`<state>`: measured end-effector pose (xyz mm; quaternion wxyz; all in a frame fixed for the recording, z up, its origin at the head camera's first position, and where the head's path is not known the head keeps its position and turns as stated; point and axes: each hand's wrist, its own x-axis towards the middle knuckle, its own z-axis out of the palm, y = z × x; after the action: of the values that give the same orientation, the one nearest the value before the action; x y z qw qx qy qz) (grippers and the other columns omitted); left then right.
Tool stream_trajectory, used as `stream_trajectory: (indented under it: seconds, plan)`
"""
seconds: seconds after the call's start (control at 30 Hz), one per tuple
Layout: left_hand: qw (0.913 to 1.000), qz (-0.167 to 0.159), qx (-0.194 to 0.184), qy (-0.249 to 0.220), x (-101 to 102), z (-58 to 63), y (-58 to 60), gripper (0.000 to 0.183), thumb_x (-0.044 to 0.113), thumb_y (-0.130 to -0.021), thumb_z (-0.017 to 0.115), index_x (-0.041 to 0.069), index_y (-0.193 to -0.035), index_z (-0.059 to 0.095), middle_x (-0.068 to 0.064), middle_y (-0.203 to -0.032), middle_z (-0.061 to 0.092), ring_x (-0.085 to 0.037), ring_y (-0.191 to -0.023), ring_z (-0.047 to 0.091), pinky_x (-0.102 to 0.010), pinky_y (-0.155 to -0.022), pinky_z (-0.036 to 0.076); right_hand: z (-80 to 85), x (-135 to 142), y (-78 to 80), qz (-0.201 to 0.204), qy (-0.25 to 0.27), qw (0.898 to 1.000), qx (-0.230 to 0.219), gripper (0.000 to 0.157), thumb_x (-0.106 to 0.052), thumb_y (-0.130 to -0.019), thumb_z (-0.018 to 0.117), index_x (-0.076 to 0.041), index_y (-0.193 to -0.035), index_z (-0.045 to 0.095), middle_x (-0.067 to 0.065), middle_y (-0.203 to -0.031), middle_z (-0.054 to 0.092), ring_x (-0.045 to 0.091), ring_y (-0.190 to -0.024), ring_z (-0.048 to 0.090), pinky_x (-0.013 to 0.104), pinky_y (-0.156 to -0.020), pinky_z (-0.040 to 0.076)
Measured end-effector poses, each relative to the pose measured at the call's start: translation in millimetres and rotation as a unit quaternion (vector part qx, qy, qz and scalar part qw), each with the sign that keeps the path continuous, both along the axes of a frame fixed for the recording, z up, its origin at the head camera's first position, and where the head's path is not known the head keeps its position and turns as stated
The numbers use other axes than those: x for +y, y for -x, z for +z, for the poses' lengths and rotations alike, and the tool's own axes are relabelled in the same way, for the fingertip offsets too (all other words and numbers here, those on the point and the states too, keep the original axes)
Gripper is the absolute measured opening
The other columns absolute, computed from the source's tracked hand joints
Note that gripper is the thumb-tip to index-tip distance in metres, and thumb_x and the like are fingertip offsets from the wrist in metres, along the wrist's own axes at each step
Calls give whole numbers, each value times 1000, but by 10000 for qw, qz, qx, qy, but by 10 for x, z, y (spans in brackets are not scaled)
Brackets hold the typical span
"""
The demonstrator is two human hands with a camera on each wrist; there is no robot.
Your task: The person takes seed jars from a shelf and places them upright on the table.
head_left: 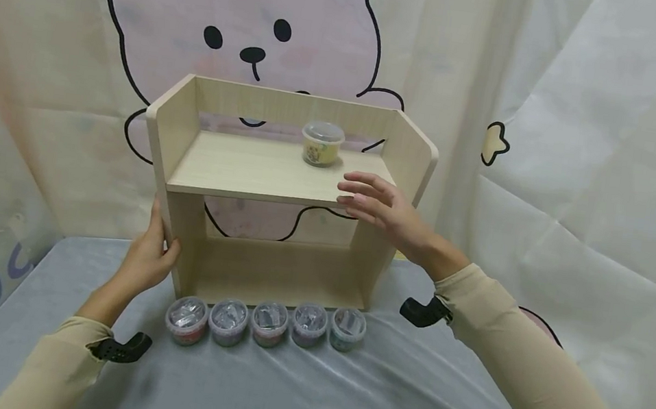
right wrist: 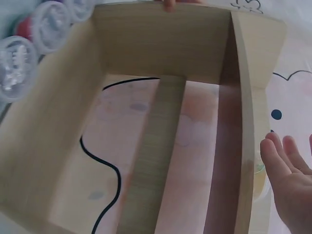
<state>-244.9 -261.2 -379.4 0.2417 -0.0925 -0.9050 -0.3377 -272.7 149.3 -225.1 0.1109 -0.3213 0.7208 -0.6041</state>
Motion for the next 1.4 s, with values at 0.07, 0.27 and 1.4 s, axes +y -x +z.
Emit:
stream_trajectory:
  seconds: [0.07,0.27,1.4]
  plan:
    - [10000,-38,0,-15,3,-12,0,92,0,-95,53,15,-162,-9,-41,-114,63,-35,-69,61,-44,-59,47,43,-45,38,-29,154,9999,-51,52,-12,-103,43,-1,-153,33,27,-158,34,36,-142,47,41,-119,39]
    - [9999,-102,-20,-38,-8,-10,11,93,1,-96,52,18,-162,-10,-37,-112,64,-30,-68,58,-36,-56,42,125,-170,156,-133,508,9982,-282,48,-12,-104,42,-2,-151,36,25,-155,37,45,-146,38,45,-121,35]
    - [9997,-209,-45,-155,-10,-21,32,93,0,-95,51,17,-162,-10,-44,-132,53,-58,-109,62,-59,-71,52,199,-503,923,-1850,607,9772,-847,67,-26,-104,54,-16,-161,21,12,-169,16,31,-159,13,46,-129,15]
